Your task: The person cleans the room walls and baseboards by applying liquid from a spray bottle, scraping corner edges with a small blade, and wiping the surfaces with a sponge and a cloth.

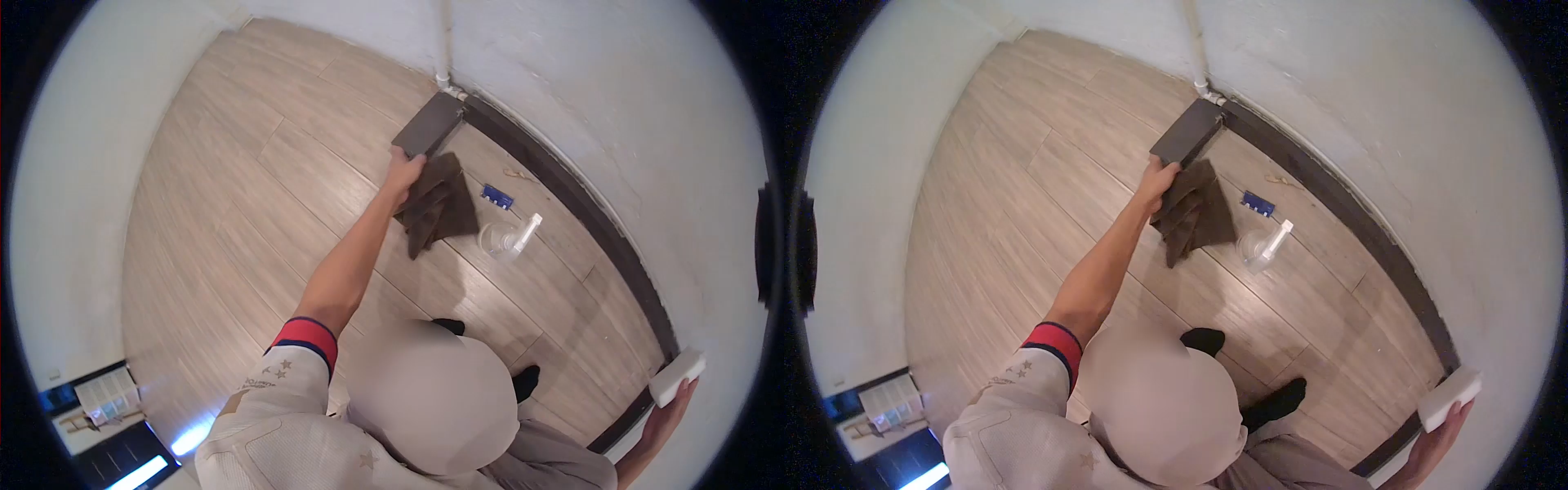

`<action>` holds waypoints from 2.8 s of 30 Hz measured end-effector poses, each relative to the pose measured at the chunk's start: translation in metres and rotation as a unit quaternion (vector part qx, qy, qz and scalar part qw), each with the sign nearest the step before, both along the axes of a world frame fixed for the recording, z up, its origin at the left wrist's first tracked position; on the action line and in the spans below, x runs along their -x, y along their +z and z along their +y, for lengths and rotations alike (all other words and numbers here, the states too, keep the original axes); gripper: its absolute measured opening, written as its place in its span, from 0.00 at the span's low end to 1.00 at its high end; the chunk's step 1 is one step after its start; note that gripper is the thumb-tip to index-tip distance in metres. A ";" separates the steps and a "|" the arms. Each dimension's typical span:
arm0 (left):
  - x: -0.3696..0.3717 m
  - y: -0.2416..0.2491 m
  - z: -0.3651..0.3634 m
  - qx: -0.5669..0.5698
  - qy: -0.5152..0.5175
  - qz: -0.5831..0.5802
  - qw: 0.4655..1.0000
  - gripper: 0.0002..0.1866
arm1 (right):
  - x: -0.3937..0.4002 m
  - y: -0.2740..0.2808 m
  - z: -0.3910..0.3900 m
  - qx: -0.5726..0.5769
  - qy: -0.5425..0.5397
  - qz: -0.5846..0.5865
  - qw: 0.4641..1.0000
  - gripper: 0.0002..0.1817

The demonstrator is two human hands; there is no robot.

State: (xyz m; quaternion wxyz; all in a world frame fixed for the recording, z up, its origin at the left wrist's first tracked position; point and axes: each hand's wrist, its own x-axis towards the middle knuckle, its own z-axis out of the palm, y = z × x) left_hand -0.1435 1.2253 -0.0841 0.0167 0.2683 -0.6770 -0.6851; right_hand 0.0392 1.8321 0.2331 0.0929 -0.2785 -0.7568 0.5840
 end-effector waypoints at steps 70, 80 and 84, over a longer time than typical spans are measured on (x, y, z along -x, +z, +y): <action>0.149 0.058 -0.016 -0.099 -0.119 0.104 0.983 0.13 | -0.012 0.011 0.008 0.001 -0.021 0.023 0.999 0.41; 0.161 0.051 -0.013 0.024 -0.121 0.109 0.986 0.07 | -0.013 0.014 0.005 -0.007 -0.004 0.019 1.000 0.39; 0.164 0.054 -0.013 0.275 -0.184 0.137 0.934 0.08 | -0.012 0.013 0.005 -0.011 0.001 0.018 1.000 0.41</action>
